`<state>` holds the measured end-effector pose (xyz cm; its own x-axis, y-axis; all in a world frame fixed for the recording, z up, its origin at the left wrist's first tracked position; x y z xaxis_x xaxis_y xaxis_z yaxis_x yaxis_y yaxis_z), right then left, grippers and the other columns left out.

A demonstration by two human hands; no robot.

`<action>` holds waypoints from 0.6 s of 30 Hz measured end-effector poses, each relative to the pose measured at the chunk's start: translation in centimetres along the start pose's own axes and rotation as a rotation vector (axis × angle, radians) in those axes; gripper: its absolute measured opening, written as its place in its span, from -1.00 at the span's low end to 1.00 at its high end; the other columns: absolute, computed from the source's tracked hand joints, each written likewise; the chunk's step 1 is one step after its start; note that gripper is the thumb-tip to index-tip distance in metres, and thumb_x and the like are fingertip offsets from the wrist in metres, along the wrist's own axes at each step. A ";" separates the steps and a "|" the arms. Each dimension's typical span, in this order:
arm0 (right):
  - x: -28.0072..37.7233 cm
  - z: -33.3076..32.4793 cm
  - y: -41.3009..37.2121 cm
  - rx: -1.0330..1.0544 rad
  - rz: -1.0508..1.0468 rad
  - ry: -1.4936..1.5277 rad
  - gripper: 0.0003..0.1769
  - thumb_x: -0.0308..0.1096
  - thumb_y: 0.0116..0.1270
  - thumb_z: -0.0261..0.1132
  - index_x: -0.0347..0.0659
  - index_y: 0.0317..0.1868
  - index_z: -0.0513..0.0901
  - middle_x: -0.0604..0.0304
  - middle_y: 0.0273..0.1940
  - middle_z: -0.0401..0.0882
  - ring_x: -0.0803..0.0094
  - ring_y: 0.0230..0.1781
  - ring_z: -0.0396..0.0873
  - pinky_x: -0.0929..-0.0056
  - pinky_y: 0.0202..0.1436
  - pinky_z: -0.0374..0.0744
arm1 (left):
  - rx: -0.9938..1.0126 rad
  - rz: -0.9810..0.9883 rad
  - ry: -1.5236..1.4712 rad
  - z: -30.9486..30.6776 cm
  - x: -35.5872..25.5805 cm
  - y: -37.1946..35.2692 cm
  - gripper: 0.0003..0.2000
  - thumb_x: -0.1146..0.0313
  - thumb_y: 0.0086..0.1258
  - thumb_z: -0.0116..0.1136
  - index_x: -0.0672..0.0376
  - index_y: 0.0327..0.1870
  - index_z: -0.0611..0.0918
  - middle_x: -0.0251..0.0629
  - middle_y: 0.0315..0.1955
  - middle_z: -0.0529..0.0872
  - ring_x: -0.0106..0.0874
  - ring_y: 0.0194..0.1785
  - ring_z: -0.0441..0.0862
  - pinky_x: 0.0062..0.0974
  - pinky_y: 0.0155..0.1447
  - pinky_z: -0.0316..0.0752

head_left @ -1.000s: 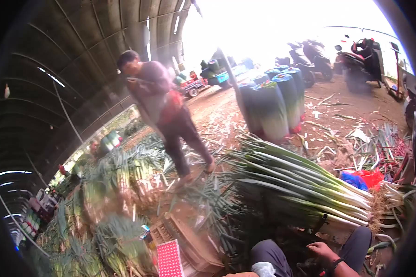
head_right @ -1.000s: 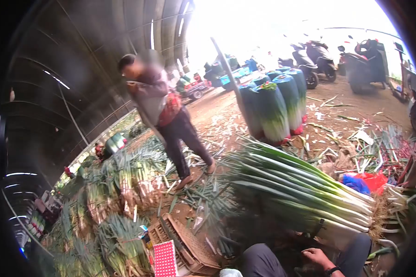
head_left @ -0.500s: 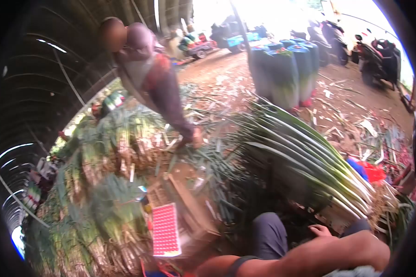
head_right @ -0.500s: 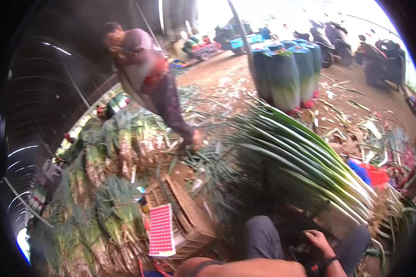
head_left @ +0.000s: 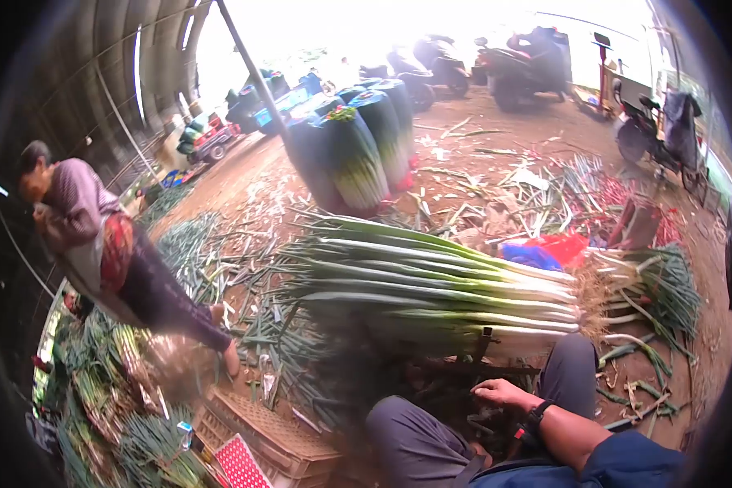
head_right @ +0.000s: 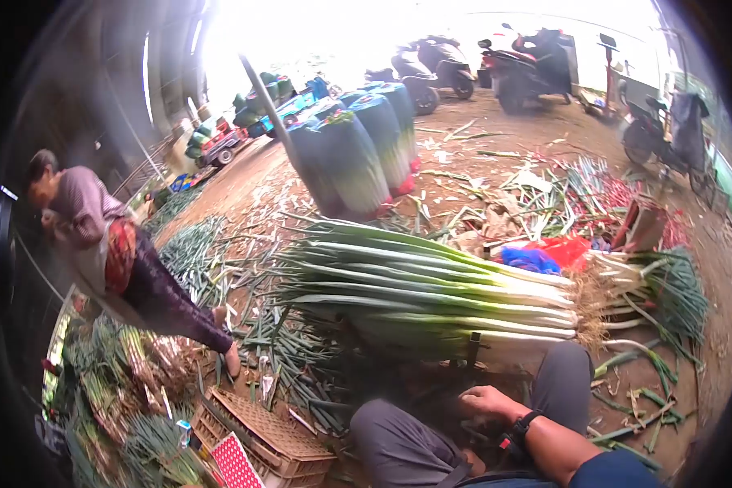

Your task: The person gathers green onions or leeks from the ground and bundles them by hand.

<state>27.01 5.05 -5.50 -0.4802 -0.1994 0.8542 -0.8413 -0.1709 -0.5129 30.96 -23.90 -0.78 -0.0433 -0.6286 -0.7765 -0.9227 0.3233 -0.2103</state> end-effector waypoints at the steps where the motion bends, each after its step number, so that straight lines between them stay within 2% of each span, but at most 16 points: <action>1: -0.1 0.1 0.2 -0.006 -0.009 -0.046 -0.53 -0.10 0.59 0.26 -0.25 0.28 0.69 0.18 0.00 0.79 0.46 0.00 0.70 0.42 0.12 0.64 | -0.032 -0.057 0.104 3.7 2.8 1.3 -0.74 0.15 0.43 0.29 0.14 -0.06 0.71 -0.20 -0.17 0.75 -0.24 -0.19 0.72 -0.30 0.02 0.62; 5: 1.3 0.4 -1.0 -0.003 -0.028 -0.069 -0.52 -0.08 0.59 0.25 -0.24 0.30 0.69 0.18 0.02 0.79 0.46 -0.01 0.69 0.43 0.12 0.63 | -0.238 -0.328 0.687 21.4 11.9 4.5 -0.72 0.14 0.41 0.29 0.15 -0.08 0.71 -0.19 -0.17 0.74 -0.21 -0.18 0.73 -0.30 0.02 0.63; 8: 0.1 0.3 -0.1 0.023 -0.091 -0.090 -0.49 -0.04 0.61 0.23 -0.25 0.32 0.68 0.14 0.08 0.78 0.43 0.03 0.69 0.39 0.17 0.63 | -0.712 -0.619 1.168 30.6 11.9 3.8 -0.71 0.12 0.40 0.29 0.16 -0.10 0.71 -0.18 -0.16 0.74 -0.19 -0.18 0.73 -0.29 0.02 0.64; 10: 0.2 0.4 -0.2 0.037 -0.134 -0.021 -0.45 -0.04 0.51 0.24 -0.35 0.23 0.70 0.04 0.10 0.76 0.32 0.11 0.69 0.29 0.21 0.65 | -0.694 -0.578 1.136 31.9 10.4 2.5 -0.71 0.12 0.41 0.29 0.17 -0.08 0.71 -0.18 -0.17 0.74 -0.20 -0.18 0.73 -0.29 0.02 0.64; 14: 0.5 1.8 0.5 -0.005 -0.071 -0.080 -0.45 -0.03 0.53 0.23 -0.36 0.22 0.70 0.03 0.08 0.77 0.30 0.11 0.69 0.29 0.22 0.64 | -0.694 -0.627 1.065 32.7 12.1 2.5 -0.70 0.12 0.47 0.27 0.17 -0.03 0.71 -0.20 -0.19 0.75 -0.23 -0.18 0.73 -0.30 0.01 0.63; 17: 0.0 0.4 -0.3 0.019 -0.101 -0.028 -0.46 -0.04 0.54 0.21 -0.36 0.22 0.69 0.03 0.07 0.78 0.29 0.10 0.70 0.28 0.22 0.64 | -0.664 -0.604 0.953 33.7 11.3 3.3 -0.69 0.12 0.51 0.26 0.18 0.01 0.71 -0.20 -0.21 0.76 -0.26 -0.19 0.73 -0.30 0.00 0.63; 18: 0.2 0.2 -0.5 0.043 -0.087 -0.009 -0.47 -0.04 0.57 0.22 -0.34 0.26 0.68 0.05 0.11 0.76 0.31 0.13 0.69 0.30 0.26 0.63 | -0.661 -0.617 0.924 33.3 11.6 2.4 -0.69 0.12 0.52 0.25 0.18 0.02 0.71 -0.21 -0.21 0.76 -0.26 -0.19 0.73 -0.30 -0.01 0.63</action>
Point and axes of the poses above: each hand's wrist, its own y-axis towards the middle knuckle, its own z-axis out of the palm, x = y × z, the point moved 2 cm from there along y, towards the middle knuckle
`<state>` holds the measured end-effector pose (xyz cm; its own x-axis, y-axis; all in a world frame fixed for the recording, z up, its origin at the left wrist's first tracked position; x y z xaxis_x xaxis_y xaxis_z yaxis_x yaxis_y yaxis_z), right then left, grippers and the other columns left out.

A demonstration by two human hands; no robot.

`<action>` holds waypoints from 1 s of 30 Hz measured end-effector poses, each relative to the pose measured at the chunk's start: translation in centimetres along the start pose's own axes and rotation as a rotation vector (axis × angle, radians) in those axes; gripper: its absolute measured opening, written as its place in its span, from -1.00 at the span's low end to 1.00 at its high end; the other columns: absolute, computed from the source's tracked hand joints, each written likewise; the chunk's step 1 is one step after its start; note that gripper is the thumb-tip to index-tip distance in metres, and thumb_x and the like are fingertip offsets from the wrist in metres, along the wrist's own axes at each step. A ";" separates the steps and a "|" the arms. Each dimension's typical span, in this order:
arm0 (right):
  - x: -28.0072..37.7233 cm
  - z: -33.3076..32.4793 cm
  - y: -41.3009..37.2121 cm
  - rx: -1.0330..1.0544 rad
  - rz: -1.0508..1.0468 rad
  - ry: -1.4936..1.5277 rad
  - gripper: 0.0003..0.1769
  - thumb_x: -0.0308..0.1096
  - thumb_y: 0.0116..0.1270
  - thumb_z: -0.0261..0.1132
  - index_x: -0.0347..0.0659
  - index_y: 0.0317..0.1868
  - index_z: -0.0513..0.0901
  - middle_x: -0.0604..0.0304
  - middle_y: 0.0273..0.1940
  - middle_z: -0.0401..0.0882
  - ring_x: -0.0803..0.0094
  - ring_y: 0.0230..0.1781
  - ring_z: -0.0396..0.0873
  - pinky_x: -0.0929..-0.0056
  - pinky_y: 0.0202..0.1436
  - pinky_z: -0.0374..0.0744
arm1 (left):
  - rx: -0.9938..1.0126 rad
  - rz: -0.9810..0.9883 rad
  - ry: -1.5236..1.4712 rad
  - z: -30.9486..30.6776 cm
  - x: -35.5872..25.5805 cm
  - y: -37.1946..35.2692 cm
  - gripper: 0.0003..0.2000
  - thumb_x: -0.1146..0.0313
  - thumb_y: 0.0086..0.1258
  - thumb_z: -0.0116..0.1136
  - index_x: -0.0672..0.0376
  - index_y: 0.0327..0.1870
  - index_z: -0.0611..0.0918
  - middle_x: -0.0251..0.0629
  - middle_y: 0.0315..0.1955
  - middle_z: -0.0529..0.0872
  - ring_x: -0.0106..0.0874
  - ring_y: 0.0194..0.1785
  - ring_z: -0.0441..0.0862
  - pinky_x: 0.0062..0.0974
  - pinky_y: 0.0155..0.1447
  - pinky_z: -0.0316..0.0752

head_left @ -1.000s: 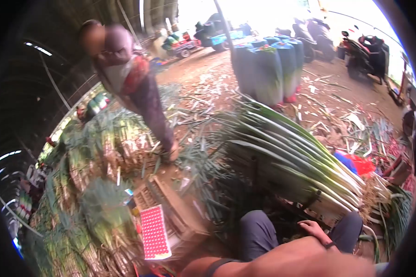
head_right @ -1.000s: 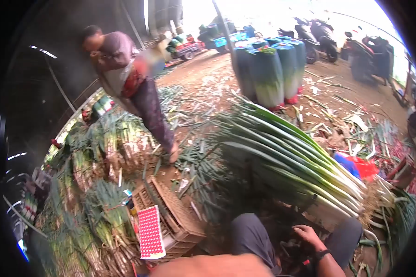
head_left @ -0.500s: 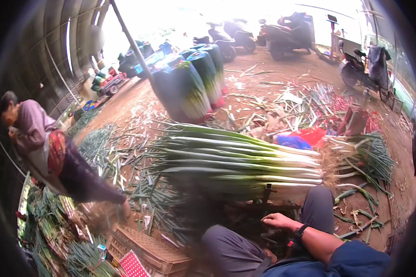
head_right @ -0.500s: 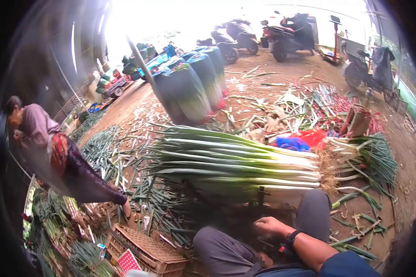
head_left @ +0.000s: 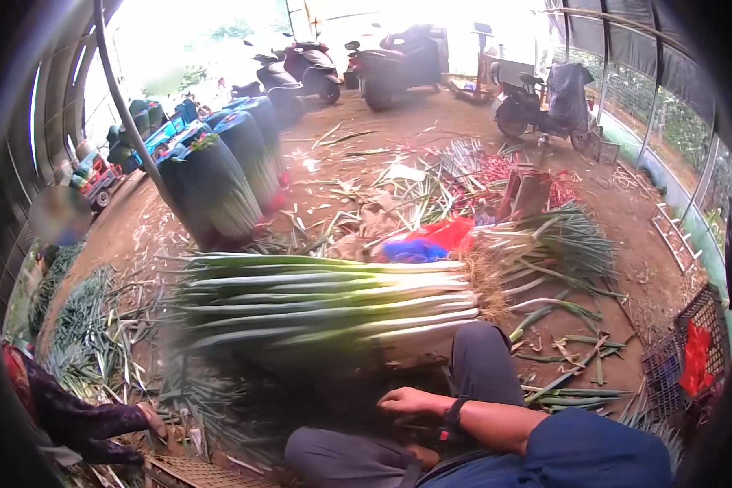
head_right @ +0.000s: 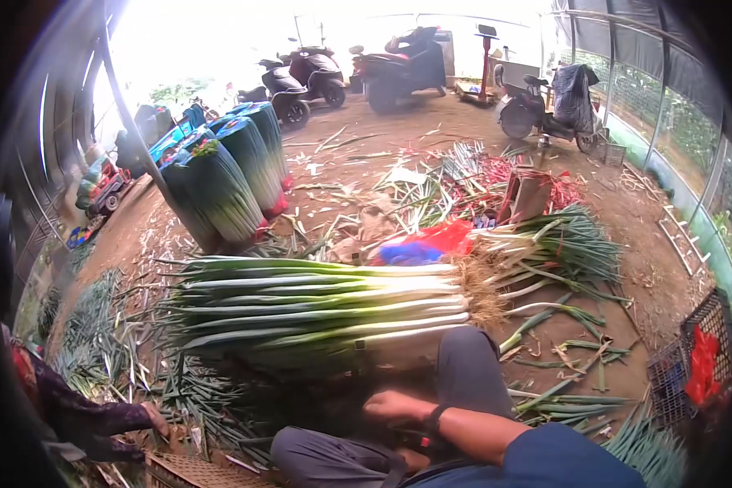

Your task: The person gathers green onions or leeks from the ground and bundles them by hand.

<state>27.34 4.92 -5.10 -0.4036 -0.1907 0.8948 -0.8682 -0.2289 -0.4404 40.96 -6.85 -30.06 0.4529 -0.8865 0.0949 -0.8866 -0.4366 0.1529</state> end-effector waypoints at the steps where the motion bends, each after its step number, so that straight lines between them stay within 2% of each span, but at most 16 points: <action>1: 0.3 0.6 0.3 0.057 0.006 0.019 -0.47 -0.04 0.60 0.22 -0.31 0.31 0.66 0.07 0.16 0.75 0.33 0.17 0.69 0.32 0.30 0.62 | 0.012 -0.046 -0.002 -0.3 0.9 0.3 -0.69 0.12 0.53 0.25 0.18 0.03 0.71 -0.21 -0.22 0.77 -0.27 -0.19 0.73 -0.30 -0.01 0.63; 2: 0.4 0.6 0.5 -0.002 -0.056 -0.095 -0.48 -0.06 0.60 0.22 -0.30 0.31 0.66 0.06 0.17 0.74 0.33 0.16 0.69 0.31 0.30 0.62 | 0.012 -0.107 0.002 0.5 0.9 1.3 -0.69 0.12 0.55 0.24 0.19 0.04 0.71 -0.21 -0.22 0.77 -0.28 -0.19 0.73 -0.30 -0.01 0.63; 4: -0.4 0.8 0.9 -0.015 -0.093 -0.011 -0.49 -0.07 0.54 0.20 -0.34 0.20 0.71 0.06 0.03 0.78 0.33 0.04 0.71 0.30 0.18 0.66 | 0.277 0.186 -0.239 0.8 3.5 5.0 -0.68 0.12 0.54 0.25 0.19 0.05 0.71 -0.20 -0.22 0.77 -0.26 -0.19 0.73 -0.30 -0.03 0.62; 6: 1.5 0.9 -0.6 -0.006 0.012 0.037 -0.52 -0.11 0.52 0.20 -0.33 0.18 0.71 0.10 0.00 0.77 0.38 0.00 0.70 0.32 0.13 0.66 | 0.473 0.329 -0.581 -2.3 7.6 10.3 -0.68 0.12 0.54 0.26 0.19 0.06 0.70 -0.19 -0.22 0.77 -0.25 -0.19 0.73 -0.30 -0.04 0.62; 8: 1.3 0.7 -0.8 -0.056 -0.115 -0.041 -0.54 -0.16 0.51 0.18 -0.35 0.17 0.71 0.16 -0.06 0.75 0.45 -0.06 0.66 0.36 0.05 0.67 | 0.607 0.395 -0.898 -10.8 11.8 15.8 -0.68 0.12 0.54 0.26 0.20 0.06 0.70 -0.18 -0.22 0.77 -0.23 -0.19 0.73 -0.29 -0.05 0.62; 10: 2.9 0.8 -1.6 -0.023 0.017 0.038 -0.55 -0.17 0.50 0.20 -0.36 0.16 0.70 0.20 -0.08 0.71 0.48 -0.09 0.63 0.38 0.01 0.66 | 0.656 0.437 -1.132 -20.4 15.4 20.1 -0.67 0.12 0.53 0.27 0.20 0.07 0.69 -0.16 -0.22 0.77 -0.21 -0.19 0.73 -0.29 -0.06 0.61; 12: 2.9 0.7 -1.5 -0.007 -0.007 -0.005 -0.59 -0.21 0.51 0.24 -0.36 0.16 0.70 0.19 -0.07 0.71 0.52 -0.09 0.63 0.41 -0.02 0.67 | 0.681 0.520 -1.317 -29.1 18.6 22.3 -0.67 0.12 0.53 0.27 0.20 0.08 0.69 -0.15 -0.22 0.77 -0.20 -0.19 0.73 -0.29 -0.07 0.61; 13: 3.1 0.8 -1.4 -0.011 0.091 0.039 -0.59 -0.21 0.54 0.22 -0.35 0.17 0.71 0.17 -0.04 0.72 0.50 -0.08 0.65 0.40 -0.03 0.69 | 0.683 0.575 -1.389 -33.2 20.2 22.8 -0.66 0.12 0.53 0.28 0.20 0.08 0.69 -0.14 -0.21 0.77 -0.19 -0.19 0.73 -0.28 -0.08 0.61; 17: 0.9 -0.1 -0.4 -0.024 -0.002 -0.013 -0.52 -0.12 0.58 0.23 -0.34 0.26 0.68 0.09 0.07 0.75 0.36 0.03 0.70 0.31 0.10 0.72 | 0.662 0.940 -1.692 -47.2 23.7 23.9 -0.65 0.12 0.52 0.29 0.21 0.09 0.68 -0.12 -0.21 0.77 -0.15 -0.20 0.73 -0.28 -0.10 0.60; 21: -0.5 -0.3 0.6 0.008 0.031 -0.055 -0.51 -0.06 0.58 0.25 -0.30 0.24 0.71 0.11 0.03 0.78 0.39 0.03 0.69 0.33 0.13 0.67 | 0.641 1.232 -1.884 -55.3 22.8 23.3 -0.64 0.12 0.52 0.30 0.22 0.11 0.68 -0.09 -0.21 0.77 -0.12 -0.20 0.73 -0.27 -0.13 0.59; 22: -0.8 -0.6 0.8 -0.013 0.027 -0.049 -0.57 -0.08 0.60 0.27 -0.23 0.23 0.73 0.32 -0.15 0.72 0.61 -0.23 0.58 0.52 -0.19 0.59 | 0.666 1.305 -1.923 -56.7 22.0 23.1 -0.64 0.12 0.52 0.31 0.22 0.11 0.67 -0.09 -0.21 0.77 -0.11 -0.20 0.73 -0.27 -0.13 0.59; 23: -0.6 -0.8 0.6 -0.027 -0.032 -0.121 -0.56 -0.09 0.59 0.28 -0.25 0.22 0.72 0.28 -0.11 0.74 0.58 -0.18 0.62 0.48 -0.13 0.63 | 0.705 1.386 -1.957 -58.2 20.6 22.8 -0.64 0.12 0.52 0.31 0.22 0.11 0.67 -0.08 -0.21 0.77 -0.10 -0.20 0.73 -0.27 -0.14 0.59; 24: 0.1 -0.5 0.2 -0.034 0.044 -0.034 -0.55 -0.12 0.55 0.29 -0.31 0.21 0.72 0.17 -0.11 0.79 0.48 -0.09 0.71 0.43 0.02 0.68 | 0.758 1.455 -1.989 -59.2 18.8 22.2 -0.63 0.12 0.51 0.31 0.22 0.12 0.67 -0.08 -0.21 0.77 -0.09 -0.20 0.74 -0.27 -0.15 0.59; 27: 0.0 -0.8 0.4 0.008 -0.063 -0.039 -0.57 -0.15 0.56 0.27 -0.35 0.17 0.71 0.16 -0.12 0.77 0.45 -0.16 0.70 0.42 -0.07 0.67 | 0.966 1.640 -2.055 -60.9 12.4 19.8 -0.63 0.12 0.51 0.32 0.23 0.13 0.67 -0.06 -0.20 0.77 -0.07 -0.20 0.74 -0.26 -0.16 0.58; 28: 3.0 0.2 -0.5 0.010 -0.080 -0.085 -0.57 -0.14 0.56 0.27 -0.35 0.16 0.71 0.16 -0.11 0.76 0.45 -0.16 0.70 0.40 -0.06 0.67 | 1.028 1.680 -2.079 -61.3 10.5 18.9 -0.62 0.12 0.51 0.32 0.23 0.13 0.66 -0.05 -0.20 0.77 -0.06 -0.20 0.74 -0.26 -0.17 0.58; 30: 2.6 -0.2 -0.8 0.014 -0.003 -0.014 -0.57 -0.14 0.55 0.28 -0.36 0.16 0.71 0.15 -0.09 0.77 0.43 -0.14 0.71 0.38 -0.04 0.69 | 1.095 1.755 -2.143 -61.7 7.7 17.5 -0.62 0.12 0.51 0.33 0.23 0.14 0.66 -0.04 -0.20 0.77 -0.04 -0.20 0.74 -0.26 -0.18 0.58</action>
<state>26.95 4.83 -2.39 -0.3973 -0.2029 0.8950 -0.8652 -0.2424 -0.4390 34.73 -11.86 34.09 0.0040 0.7403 -0.6722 -0.2445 0.6526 0.7172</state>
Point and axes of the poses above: each hand's wrist, its own y-axis towards the middle knuckle, its own z-axis out of the palm, x = y × z, the point moved 2 cm from there along y, towards the middle knuckle
